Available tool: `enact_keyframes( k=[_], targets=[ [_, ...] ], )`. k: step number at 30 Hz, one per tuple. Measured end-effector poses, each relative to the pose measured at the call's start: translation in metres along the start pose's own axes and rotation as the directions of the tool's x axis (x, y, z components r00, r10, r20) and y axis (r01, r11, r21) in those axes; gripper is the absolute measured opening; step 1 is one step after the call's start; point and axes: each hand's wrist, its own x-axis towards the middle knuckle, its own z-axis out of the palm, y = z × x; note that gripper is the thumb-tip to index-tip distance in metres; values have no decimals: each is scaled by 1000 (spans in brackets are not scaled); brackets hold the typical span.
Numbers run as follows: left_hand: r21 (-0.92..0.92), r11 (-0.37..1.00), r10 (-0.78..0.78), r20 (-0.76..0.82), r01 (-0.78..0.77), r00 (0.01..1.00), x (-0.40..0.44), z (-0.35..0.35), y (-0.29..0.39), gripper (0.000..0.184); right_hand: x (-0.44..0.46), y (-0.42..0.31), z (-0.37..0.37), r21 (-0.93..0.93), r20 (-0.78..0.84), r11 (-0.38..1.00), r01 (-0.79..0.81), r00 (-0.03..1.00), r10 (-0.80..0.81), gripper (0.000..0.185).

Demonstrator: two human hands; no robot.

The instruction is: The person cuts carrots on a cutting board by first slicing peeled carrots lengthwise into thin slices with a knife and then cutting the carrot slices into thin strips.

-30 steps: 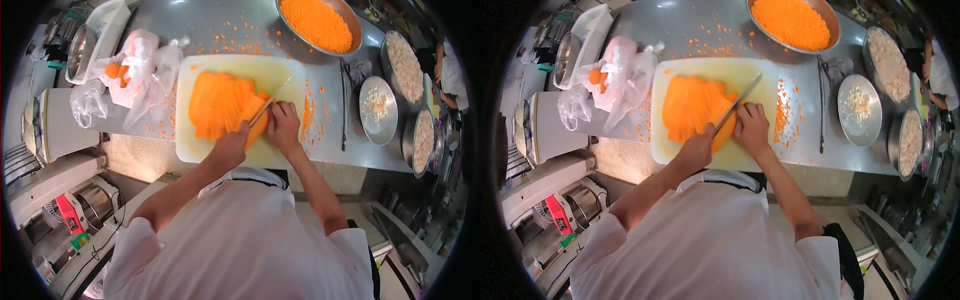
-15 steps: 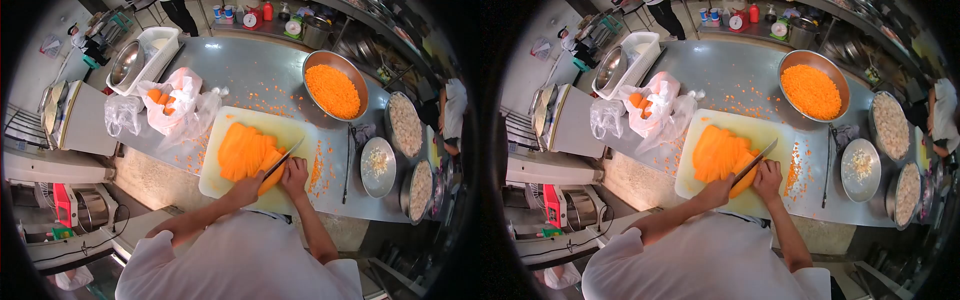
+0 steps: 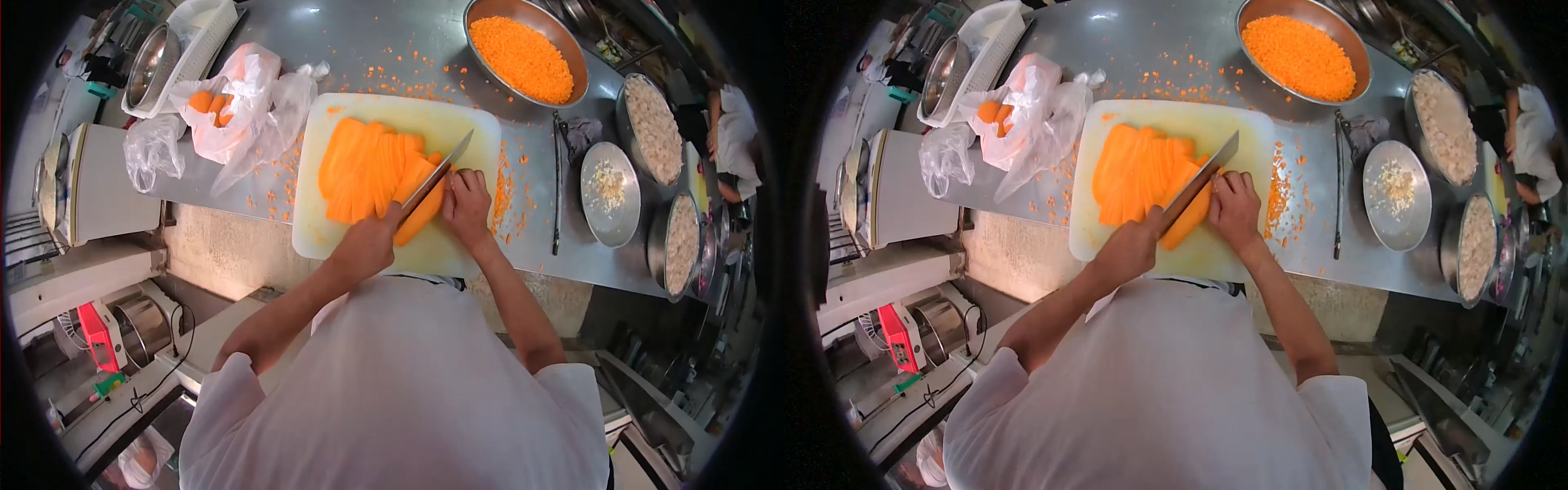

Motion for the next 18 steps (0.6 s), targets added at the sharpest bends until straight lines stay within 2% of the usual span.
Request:
enact_keyframes(
  k=[2, 4, 5, 7, 11, 16, 18],
  targets=[
    [-10, 1000, -10, 11, 10, 1000, -12, -18, 14, 38, 0, 1, -1, -6, 2, 1000, 13, 1000, -13, 23],
    [-1, 1000, 15, 5, -15, 1000, -29, -26, 21, 26, 1, -1, -2, -2, 8, 1000, 1, 1000, -1, 24],
    [-2, 1000, 9, 12, -9, 1000, -34, -28, 21, 26, 1, -2, -3, -2, 9, 1000, -4, 1000, 4, 25],
    [80, 996, 26, 8, -27, 1000, -42, -29, 20, 28, 1, -2, -4, 15, 16, 1000, -16, 1000, 15, 26],
    [22, 999, -41, 85, 39, 996, -37, -15, 7, 42, -3, 3, 0, 33, 7, 999, -18, 1000, 18, 26],
    [20, 999, -37, -9, 37, 999, 15, 16, 1, 40, -2, 6, 5, 32, -35, 999, -2, 999, 3, 26],
    [54, 993, 107, -99, -102, 989, 42, 27, 2, 38, -2, 4, 6, 38, -38, 999, 23, 999, -21, 26]
  ],
)
